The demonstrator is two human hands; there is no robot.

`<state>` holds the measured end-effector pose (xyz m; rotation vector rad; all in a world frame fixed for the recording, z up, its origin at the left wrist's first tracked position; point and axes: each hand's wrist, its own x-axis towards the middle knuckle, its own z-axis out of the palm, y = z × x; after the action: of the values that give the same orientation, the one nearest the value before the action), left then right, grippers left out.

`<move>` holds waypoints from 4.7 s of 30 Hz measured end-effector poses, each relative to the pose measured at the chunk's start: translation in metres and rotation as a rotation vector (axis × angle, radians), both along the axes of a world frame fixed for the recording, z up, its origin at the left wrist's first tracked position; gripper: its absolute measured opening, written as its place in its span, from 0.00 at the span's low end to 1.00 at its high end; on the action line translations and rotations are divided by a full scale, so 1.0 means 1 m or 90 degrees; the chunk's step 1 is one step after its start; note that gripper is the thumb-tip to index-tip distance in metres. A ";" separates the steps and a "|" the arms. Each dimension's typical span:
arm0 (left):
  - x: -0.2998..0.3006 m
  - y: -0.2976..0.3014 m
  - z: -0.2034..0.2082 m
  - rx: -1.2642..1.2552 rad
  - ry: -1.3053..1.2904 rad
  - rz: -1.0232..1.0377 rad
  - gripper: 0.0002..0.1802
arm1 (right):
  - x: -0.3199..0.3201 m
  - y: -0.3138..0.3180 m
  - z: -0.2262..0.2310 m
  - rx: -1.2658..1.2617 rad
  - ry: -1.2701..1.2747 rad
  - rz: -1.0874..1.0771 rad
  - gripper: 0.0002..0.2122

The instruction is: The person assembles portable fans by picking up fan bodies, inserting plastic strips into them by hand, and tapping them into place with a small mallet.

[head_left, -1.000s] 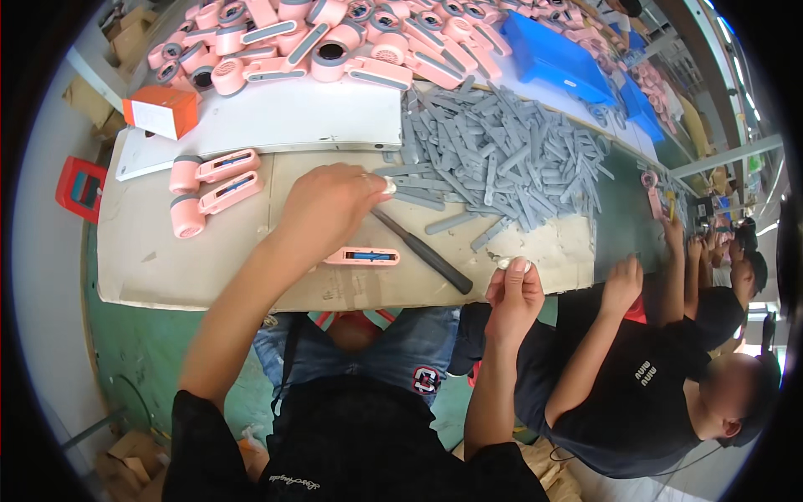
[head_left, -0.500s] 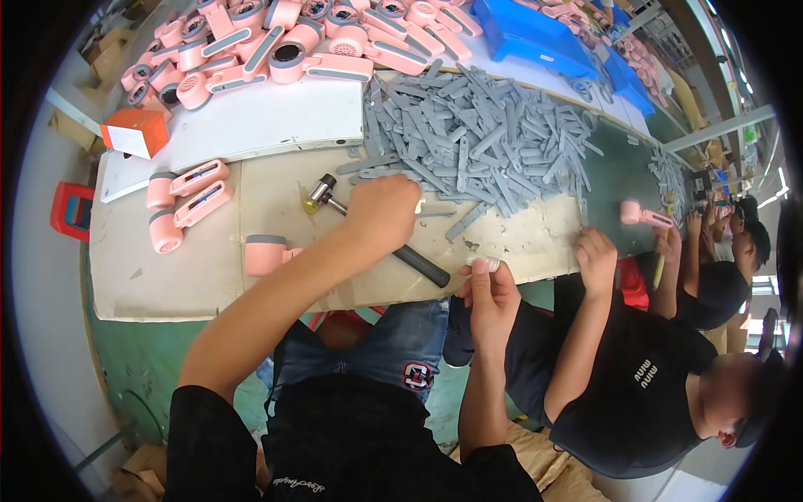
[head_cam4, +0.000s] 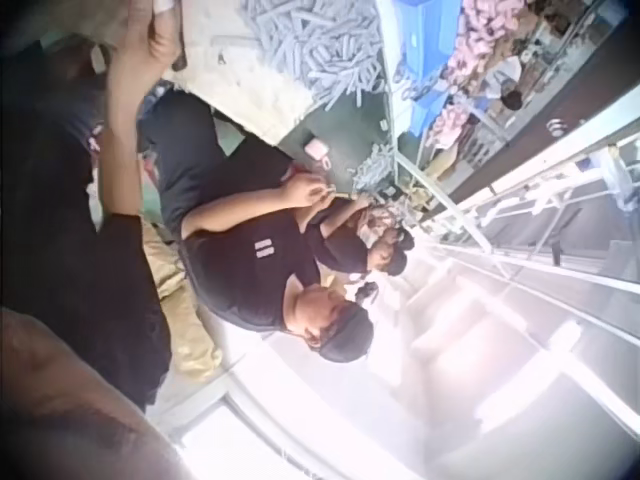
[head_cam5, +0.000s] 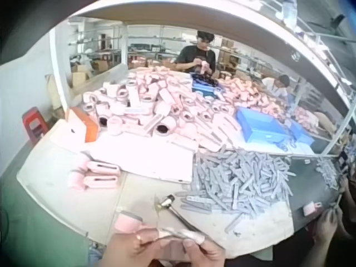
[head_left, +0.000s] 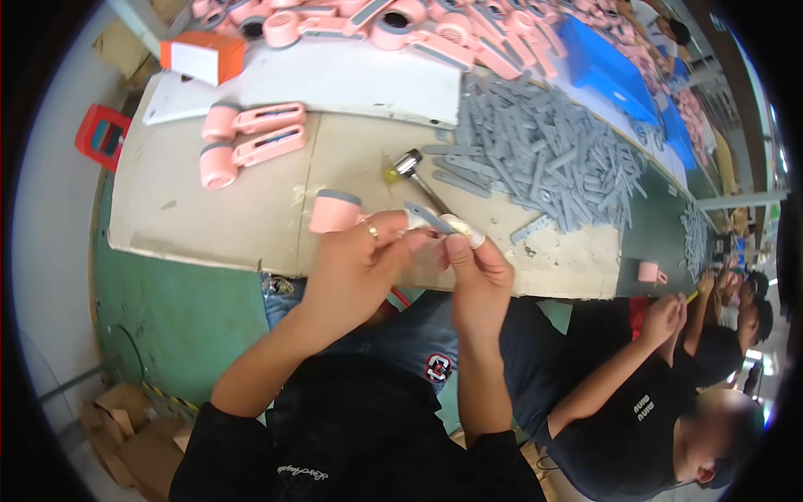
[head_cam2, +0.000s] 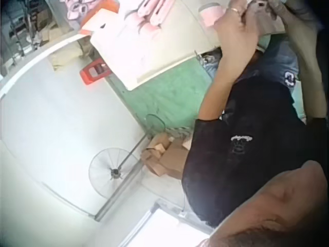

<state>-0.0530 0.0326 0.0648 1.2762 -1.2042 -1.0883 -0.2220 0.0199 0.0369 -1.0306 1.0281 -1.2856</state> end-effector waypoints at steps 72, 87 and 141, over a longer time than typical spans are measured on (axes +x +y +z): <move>0.072 -0.048 -0.047 -0.518 -0.672 -0.310 0.12 | -0.001 -0.041 0.006 0.320 0.281 0.207 0.12; 0.071 -0.038 -0.039 -0.519 -0.631 -0.253 0.10 | -0.025 -0.025 -0.025 -0.318 0.739 -0.036 0.11; 0.055 -0.006 -0.056 -0.397 -0.543 -0.067 0.20 | -0.023 0.069 0.039 0.043 0.458 0.084 0.16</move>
<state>0.0016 0.0270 0.0091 1.1887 -2.0537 -0.1316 -0.2450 0.0891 0.0759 -1.5284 1.4925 -0.7635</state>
